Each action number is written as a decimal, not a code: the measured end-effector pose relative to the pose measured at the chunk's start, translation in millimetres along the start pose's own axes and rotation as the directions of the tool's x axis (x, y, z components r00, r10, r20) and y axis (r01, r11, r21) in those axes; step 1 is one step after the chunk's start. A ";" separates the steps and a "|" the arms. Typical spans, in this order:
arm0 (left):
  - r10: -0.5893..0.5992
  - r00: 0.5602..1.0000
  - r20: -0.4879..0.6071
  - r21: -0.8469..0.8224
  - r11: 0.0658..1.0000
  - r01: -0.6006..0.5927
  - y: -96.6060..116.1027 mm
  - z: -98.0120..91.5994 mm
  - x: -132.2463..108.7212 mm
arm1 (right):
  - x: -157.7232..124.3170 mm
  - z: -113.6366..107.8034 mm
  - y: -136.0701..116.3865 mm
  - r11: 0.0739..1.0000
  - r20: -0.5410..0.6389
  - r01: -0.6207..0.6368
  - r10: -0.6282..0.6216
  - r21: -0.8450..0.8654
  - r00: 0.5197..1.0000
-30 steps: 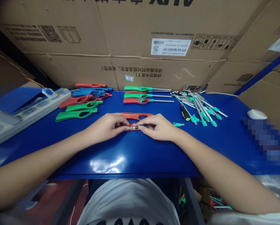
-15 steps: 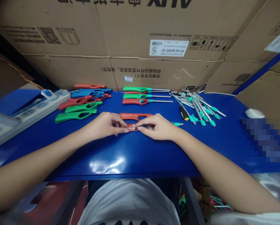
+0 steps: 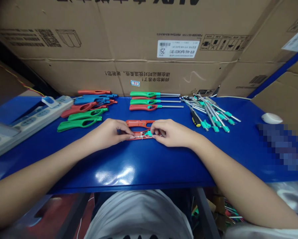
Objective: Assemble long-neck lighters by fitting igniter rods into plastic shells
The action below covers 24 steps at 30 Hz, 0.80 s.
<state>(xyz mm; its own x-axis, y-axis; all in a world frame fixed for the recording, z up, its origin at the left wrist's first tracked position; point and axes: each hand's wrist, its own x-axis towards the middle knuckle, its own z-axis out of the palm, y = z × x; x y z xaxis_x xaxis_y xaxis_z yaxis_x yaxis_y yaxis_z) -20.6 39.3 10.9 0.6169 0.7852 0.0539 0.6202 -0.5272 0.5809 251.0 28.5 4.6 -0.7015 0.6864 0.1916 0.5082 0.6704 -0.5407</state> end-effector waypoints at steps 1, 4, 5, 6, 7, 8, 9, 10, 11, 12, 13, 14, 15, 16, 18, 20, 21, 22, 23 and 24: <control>0.009 1.000 0.001 0.017 1.000 -0.009 0.7 0.0 -0.5 | -0.1 0.2 -0.2 1.000 0.007 -0.010 0.010 0.005 1.000; 0.030 1.000 0.002 0.070 0.997 -0.030 2.6 -0.4 -1.4 | 0.2 0.1 -0.7 1.000 0.009 -0.018 0.017 0.024 1.000; 0.030 1.000 0.004 0.078 0.996 -0.030 3.0 -0.7 -1.4 | 0.4 -0.1 -0.8 0.999 0.008 -0.012 0.012 0.032 1.000; 0.026 1.000 0.007 0.078 0.997 -0.027 3.3 -1.1 -1.3 | 0.5 -0.4 -0.7 0.999 0.008 -0.007 0.007 0.040 1.000; 0.020 1.000 0.013 0.070 0.997 -0.021 3.5 -1.5 -1.1 | 0.5 -0.6 -0.6 0.999 0.010 -0.005 0.004 0.049 1.000; 0.011 1.000 0.019 0.059 0.998 -0.012 3.7 -2.0 -0.8 | 0.5 -0.8 -0.5 0.998 0.014 -0.008 0.007 0.059 1.000; -0.001 1.000 0.024 0.048 0.999 0.000 3.8 -2.5 -0.4 | 0.5 -0.9 -0.3 0.997 0.019 -0.016 0.014 0.070 1.000; -0.013 1.000 0.028 0.038 0.999 0.012 3.9 -2.9 0.0 | 0.3 -0.8 -0.2 0.996 0.024 -0.026 0.024 0.080 0.999; -0.023 0.999 0.032 0.031 0.999 0.022 3.9 -3.3 0.3 | 0.1 -0.7 0.0 0.995 0.030 -0.035 0.033 0.089 0.999; -0.028 0.999 0.035 0.027 0.999 0.027 3.9 -3.5 0.6 | -0.1 -0.5 0.2 0.994 0.035 -0.042 0.039 0.098 0.999; -0.031 0.999 0.036 0.024 0.999 0.030 3.8 -3.5 0.8 | -0.3 -0.3 0.4 0.993 0.038 -0.047 0.043 0.108 0.998; -0.032 0.999 0.036 0.022 0.999 0.031 3.6 -3.5 0.9 | -0.6 -0.1 0.7 0.992 0.038 -0.050 0.046 0.120 0.998; -0.032 0.999 0.034 0.021 0.999 0.031 3.3 -3.3 0.8 | -0.8 0.1 1.0 0.990 0.039 -0.053 0.049 0.134 0.998; -0.031 0.999 0.032 0.020 0.999 0.030 2.9 -3.1 0.7 | -0.9 0.3 1.5 0.987 0.040 -0.059 0.053 0.150 0.998; -0.025 0.999 0.028 0.015 1.000 0.024 2.2 -2.7 0.2 | -1.1 0.5 2.6 0.980 0.047 -0.079 0.072 0.180 0.996; -0.013 1.000 0.025 0.010 1.000 0.013 1.8 -2.6 -0.4 | -1.0 0.6 3.6 0.976 0.058 -0.106 0.097 0.191 0.994; -0.009 1.000 0.025 0.009 1.000 0.009 1.8 -2.7 -0.6 | -0.9 0.6 3.7 0.975 0.062 -0.118 0.108 0.187 0.992; -0.008 1.000 0.025 0.010 1.000 0.008 1.8 -2.7 -0.8 | -0.6 0.7 3.7 0.975 0.064 -0.126 0.117 0.181 0.991; -0.009 1.000 0.025 0.011 1.000 0.008 1.8 -2.8 -0.9 | -0.4 0.8 3.5 0.976 0.063 -0.131 0.121 0.173 0.991; -0.010 1.000 0.026 0.013 1.000 0.010 1.9 -2.9 -0.9 | -0.1 0.8 3.1 0.978 0.061 -0.131 0.122 0.163 0.991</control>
<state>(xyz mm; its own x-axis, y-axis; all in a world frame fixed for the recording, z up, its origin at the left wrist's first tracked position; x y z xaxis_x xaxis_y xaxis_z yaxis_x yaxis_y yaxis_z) -21.3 38.5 14.2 0.6232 0.7816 0.0268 0.6324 -0.5239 0.5706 252.2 30.3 2.2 -0.6633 0.7448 0.0737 0.5072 0.5197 -0.6875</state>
